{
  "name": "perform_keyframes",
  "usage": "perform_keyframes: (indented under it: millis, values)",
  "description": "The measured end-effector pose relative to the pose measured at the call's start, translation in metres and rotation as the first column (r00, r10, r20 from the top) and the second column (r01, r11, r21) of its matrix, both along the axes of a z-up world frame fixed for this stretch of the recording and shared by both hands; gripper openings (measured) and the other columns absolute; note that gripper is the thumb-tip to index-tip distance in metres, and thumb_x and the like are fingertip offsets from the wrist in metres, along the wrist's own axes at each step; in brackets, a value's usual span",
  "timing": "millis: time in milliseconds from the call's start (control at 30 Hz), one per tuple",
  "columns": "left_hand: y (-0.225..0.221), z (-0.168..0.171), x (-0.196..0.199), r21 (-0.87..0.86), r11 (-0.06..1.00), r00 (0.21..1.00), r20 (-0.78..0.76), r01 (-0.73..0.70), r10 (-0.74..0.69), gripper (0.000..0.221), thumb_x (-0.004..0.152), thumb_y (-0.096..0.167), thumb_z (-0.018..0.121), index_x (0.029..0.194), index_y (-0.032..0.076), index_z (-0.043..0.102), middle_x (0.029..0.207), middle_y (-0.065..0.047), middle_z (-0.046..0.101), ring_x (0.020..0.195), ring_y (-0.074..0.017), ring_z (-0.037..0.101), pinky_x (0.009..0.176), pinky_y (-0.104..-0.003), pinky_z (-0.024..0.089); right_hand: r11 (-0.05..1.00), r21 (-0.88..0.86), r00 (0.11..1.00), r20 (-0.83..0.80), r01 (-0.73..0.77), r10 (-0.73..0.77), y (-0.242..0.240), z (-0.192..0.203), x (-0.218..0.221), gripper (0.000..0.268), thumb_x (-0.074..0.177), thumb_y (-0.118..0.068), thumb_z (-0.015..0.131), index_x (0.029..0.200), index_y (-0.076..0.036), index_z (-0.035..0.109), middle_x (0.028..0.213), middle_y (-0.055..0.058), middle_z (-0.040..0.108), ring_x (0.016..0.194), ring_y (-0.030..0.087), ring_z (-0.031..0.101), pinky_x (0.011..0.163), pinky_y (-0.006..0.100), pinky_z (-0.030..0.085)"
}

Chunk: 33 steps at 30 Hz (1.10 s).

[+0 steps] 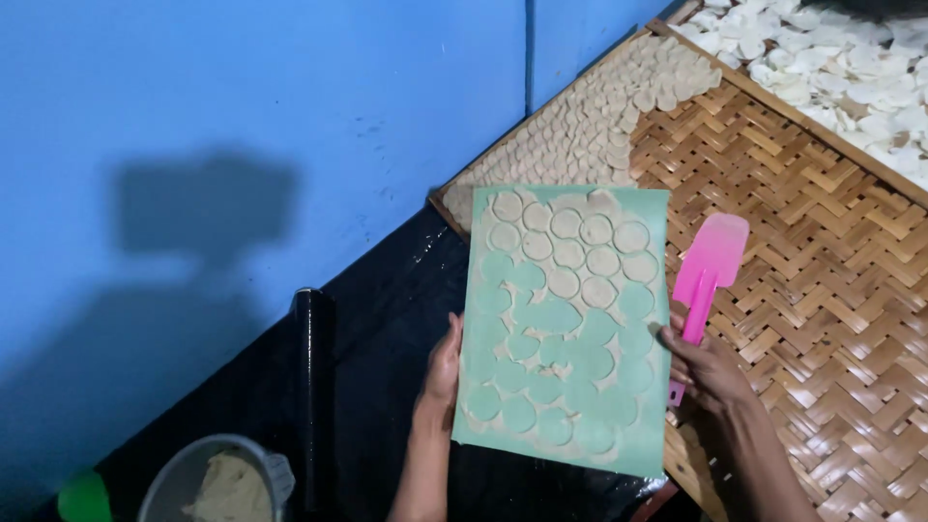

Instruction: Scraping small circles of dough from a template onto a woven tray using a scraper tool.

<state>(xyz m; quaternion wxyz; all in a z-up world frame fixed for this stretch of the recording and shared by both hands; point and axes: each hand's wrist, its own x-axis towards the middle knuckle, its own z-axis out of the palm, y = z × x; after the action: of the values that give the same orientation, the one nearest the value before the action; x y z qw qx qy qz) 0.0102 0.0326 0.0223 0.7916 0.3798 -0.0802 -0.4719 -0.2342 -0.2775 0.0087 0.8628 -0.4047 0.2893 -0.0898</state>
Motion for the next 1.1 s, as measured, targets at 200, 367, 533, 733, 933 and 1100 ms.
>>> perform_keyframes:
  millis: [200,367,533,733,933,1100]
  values:
    - [-0.01,-0.025,-0.035,0.018,0.994,0.992,-0.063,-0.105,0.106,0.055,0.11,0.041,0.043,0.146,0.0,0.054,0.137,-0.014,0.062,0.121,-0.0232,0.058,0.102,-0.037,0.045,0.897,-0.426,0.868,-0.484,-0.122,-0.112,0.012,0.045,-0.01,0.049,0.097,-0.041,0.06,0.13,-0.006,0.067,0.062,0.005,0.053,0.041,0.017,0.044,0.035,0.031,0.034]
    - [-0.015,-0.006,-0.034,0.075,0.993,0.996,0.028,-0.09,0.088,0.049,0.107,0.03,0.048,0.145,-0.001,0.054,0.138,-0.011,0.063,0.124,-0.0191,0.06,0.106,-0.032,0.046,0.611,-0.754,0.863,-0.455,-0.242,-0.219,0.002,0.024,-0.048,0.042,0.105,-0.038,0.062,0.131,-0.005,0.071,0.08,0.009,0.064,0.063,0.017,0.055,0.054,0.032,0.045]
    - [-0.018,-0.021,-0.026,0.085,0.993,0.997,0.024,-0.077,0.075,0.048,0.106,0.021,0.05,0.149,-0.002,0.049,0.139,-0.013,0.061,0.125,-0.0202,0.059,0.107,-0.033,0.046,0.134,-0.887,0.789,-0.455,-0.441,-0.413,0.046,0.082,-0.012,0.034,0.112,-0.029,0.052,0.132,-0.007,0.068,0.097,0.019,0.072,0.074,0.032,0.067,0.068,0.045,0.054]
    - [-0.017,-0.01,-0.022,-0.049,0.999,1.0,-0.019,-0.016,0.015,0.06,0.107,0.034,0.042,0.157,0.002,0.036,0.147,-0.008,0.058,0.132,-0.0183,0.058,0.112,-0.034,0.045,-0.064,-0.946,0.948,-0.319,-0.318,-0.006,0.058,0.084,0.052,0.038,0.097,-0.018,0.061,0.133,-0.009,0.065,0.106,0.014,0.07,0.083,0.031,0.074,0.072,0.042,0.061]
    - [-0.015,-0.027,-0.017,0.012,0.999,0.998,-0.054,0.032,-0.032,0.071,0.107,0.05,0.038,0.16,0.003,0.034,0.14,-0.019,0.061,0.126,-0.0237,0.06,0.109,-0.038,0.046,-0.034,-0.925,0.925,-0.379,-0.377,0.032,0.05,0.085,0.093,0.036,0.095,-0.021,0.066,0.129,-0.01,0.068,0.111,0.015,0.073,0.083,0.031,0.075,0.072,0.042,0.061]
    - [-0.016,-0.027,-0.017,-0.023,0.998,0.997,-0.051,0.062,-0.063,0.073,0.107,0.052,0.038,0.162,0.005,0.031,0.143,-0.02,0.059,0.127,-0.0254,0.06,0.108,-0.039,0.047,-0.015,-0.913,0.895,-0.404,-0.409,0.191,0.041,0.086,0.103,0.034,0.094,-0.022,0.066,0.124,-0.008,0.071,0.109,0.017,0.075,0.082,0.032,0.075,0.074,0.042,0.061]
